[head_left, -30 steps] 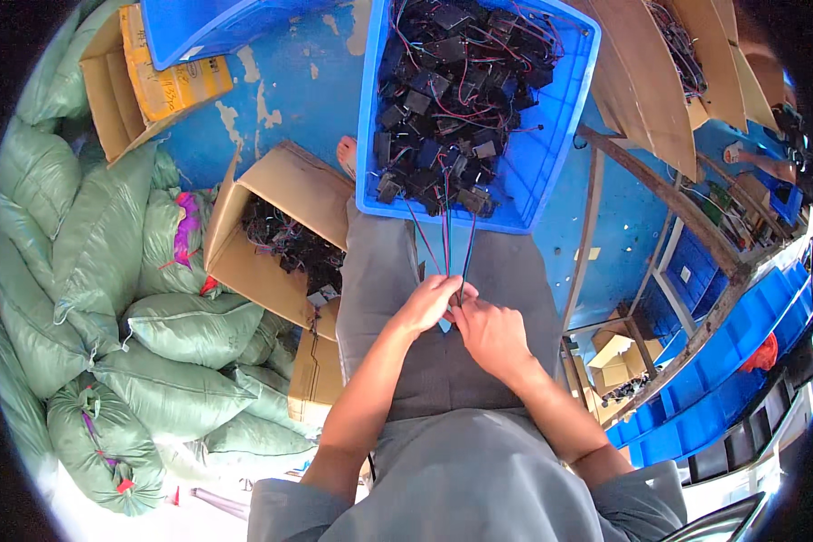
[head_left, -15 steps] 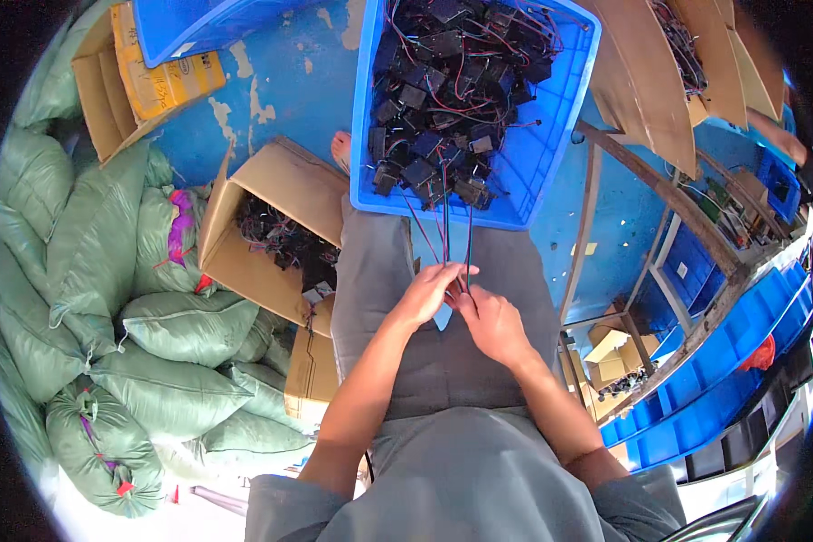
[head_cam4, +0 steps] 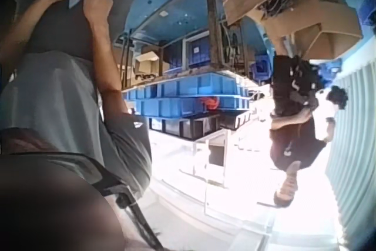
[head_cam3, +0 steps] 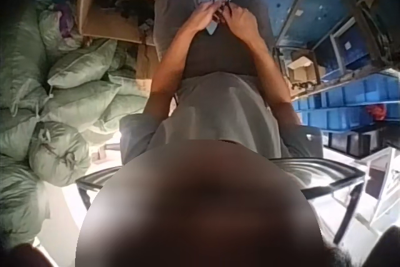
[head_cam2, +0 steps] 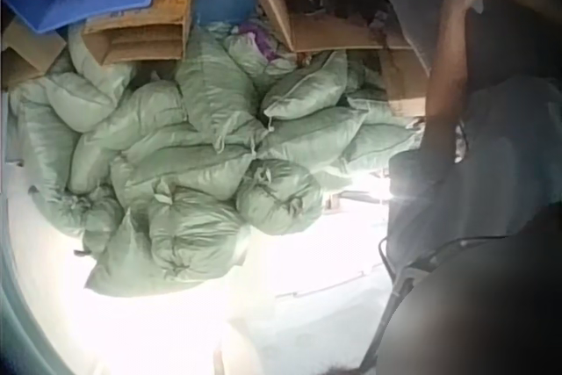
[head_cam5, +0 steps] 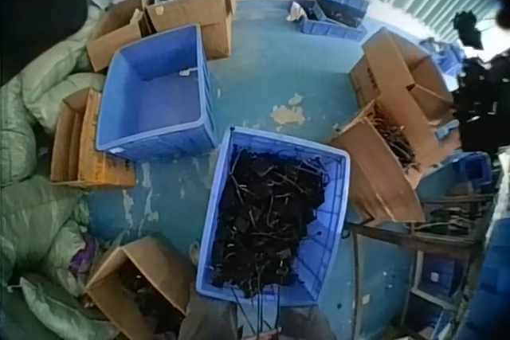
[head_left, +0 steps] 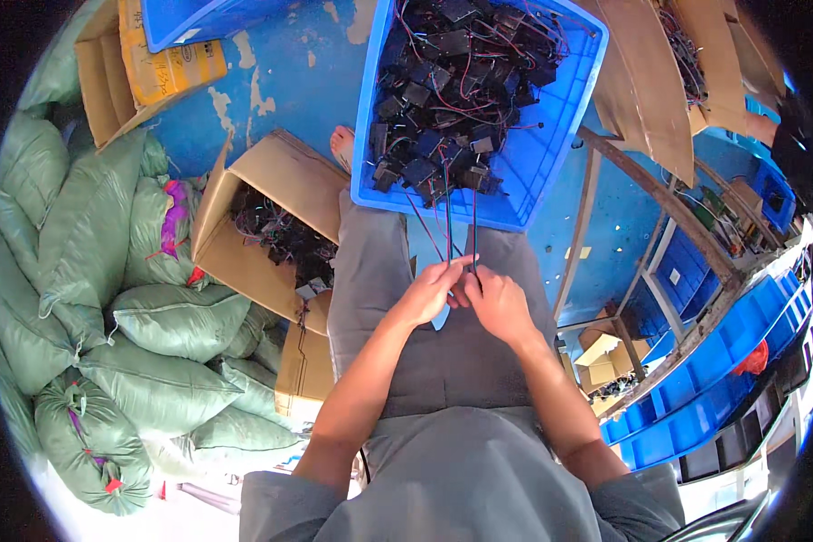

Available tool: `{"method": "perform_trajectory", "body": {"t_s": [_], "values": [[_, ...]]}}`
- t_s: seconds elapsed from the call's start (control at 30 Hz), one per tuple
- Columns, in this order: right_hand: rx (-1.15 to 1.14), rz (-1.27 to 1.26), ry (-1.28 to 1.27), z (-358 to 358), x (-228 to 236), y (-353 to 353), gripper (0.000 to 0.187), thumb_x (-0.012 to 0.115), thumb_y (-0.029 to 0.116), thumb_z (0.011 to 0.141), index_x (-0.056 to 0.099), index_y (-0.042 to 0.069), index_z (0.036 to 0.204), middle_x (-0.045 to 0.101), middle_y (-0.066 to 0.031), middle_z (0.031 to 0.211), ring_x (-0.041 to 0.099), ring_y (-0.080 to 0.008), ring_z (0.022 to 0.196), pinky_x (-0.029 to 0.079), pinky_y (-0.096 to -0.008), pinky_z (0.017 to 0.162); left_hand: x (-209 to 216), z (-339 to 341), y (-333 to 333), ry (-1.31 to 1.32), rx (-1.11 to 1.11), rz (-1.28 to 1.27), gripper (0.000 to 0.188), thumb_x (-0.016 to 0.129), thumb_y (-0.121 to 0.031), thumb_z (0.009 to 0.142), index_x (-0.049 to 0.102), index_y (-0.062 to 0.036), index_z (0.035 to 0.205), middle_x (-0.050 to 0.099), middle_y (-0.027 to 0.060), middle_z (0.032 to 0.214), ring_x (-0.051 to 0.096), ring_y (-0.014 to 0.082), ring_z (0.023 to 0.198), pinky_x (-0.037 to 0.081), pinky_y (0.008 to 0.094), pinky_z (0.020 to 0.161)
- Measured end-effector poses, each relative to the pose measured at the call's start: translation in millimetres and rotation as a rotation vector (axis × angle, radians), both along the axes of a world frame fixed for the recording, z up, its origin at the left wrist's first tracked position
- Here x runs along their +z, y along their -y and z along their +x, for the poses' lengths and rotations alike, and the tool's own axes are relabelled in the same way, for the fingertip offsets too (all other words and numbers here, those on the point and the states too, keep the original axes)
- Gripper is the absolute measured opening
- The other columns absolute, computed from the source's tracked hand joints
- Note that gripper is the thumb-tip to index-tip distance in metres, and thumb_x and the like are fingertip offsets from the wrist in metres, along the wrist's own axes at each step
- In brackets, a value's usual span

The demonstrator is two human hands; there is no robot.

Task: Sorting and unbundling various electronic cable assemblies into different plastic storage bins.

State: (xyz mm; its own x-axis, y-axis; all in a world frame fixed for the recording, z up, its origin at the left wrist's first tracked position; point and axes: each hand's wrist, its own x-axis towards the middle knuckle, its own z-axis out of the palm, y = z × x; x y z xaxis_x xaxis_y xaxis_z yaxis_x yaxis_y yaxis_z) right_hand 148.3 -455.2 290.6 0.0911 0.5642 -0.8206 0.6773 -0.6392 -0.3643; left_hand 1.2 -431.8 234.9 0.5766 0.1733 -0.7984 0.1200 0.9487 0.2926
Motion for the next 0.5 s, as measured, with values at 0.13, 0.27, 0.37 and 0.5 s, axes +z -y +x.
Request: {"method": "perform_trajectory", "body": {"t_s": [0.13, 0.27, 0.37, 0.5], "values": [[0.035, -0.038, 0.095, 1.5, -5.0, -2.4, 0.021, 0.051, 0.021, 0.085, 0.056, 0.003, 0.074, 0.061, -0.0182, 0.066, 0.057, -0.0410, 0.059, 0.043, -0.0457, 0.053, 4.6, -0.3, 1.7, -0.002, 0.016, -0.061, 0.041, 0.037, -0.028, 0.099, 0.048, -0.0013, 0.129, 0.061, 0.0091, 0.093, 0.059, 0.0138, 0.069, 0.043, 0.0232, 0.058], [-0.030, -0.008, 0.166, 12.0, -0.4, -4.0, 0.024, 0.052, 0.024, 0.084, 0.059, 0.004, 0.073, 0.063, -0.0175, 0.065, 0.059, -0.0397, 0.057, 0.045, -0.0461, 0.051, 10.0, -0.1, 0.4, 0.022, 0.045, -0.034, 0.044, 0.037, -0.030, 0.099, 0.045, -0.0019, 0.132, 0.062, 0.0113, 0.100, 0.060, 0.0148, 0.073, 0.043, 0.0237, 0.060], [-0.144, -0.015, 0.137, 41.9, 17.3, 4.1, 0.024, 0.052, 0.023, 0.084, 0.059, 0.002, 0.076, 0.062, -0.0176, 0.064, 0.058, -0.0385, 0.056, 0.044, -0.0446, 0.052, 31.3, -10.5, -21.5, 0.020, 0.093, 0.004, 0.045, 0.038, -0.032, 0.099, 0.044, -0.0018, 0.133, 0.062, 0.0137, 0.106, 0.060, 0.0166, 0.075, 0.044, 0.0242, 0.062], [-0.267, -0.023, 0.117, 73.3, 43.7, 4.8, 0.024, 0.053, 0.021, 0.085, 0.055, -0.002, 0.077, 0.056, -0.0167, 0.059, 0.048, -0.0336, 0.050, 0.040, -0.0408, 0.051, 59.4, -11.6, -39.6, 0.079, 0.127, 0.031, 0.046, 0.039, -0.033, 0.099, 0.044, -0.0013, 0.133, 0.062, 0.0157, 0.110, 0.061, 0.0183, 0.077, 0.045, 0.0249, 0.064]]}}
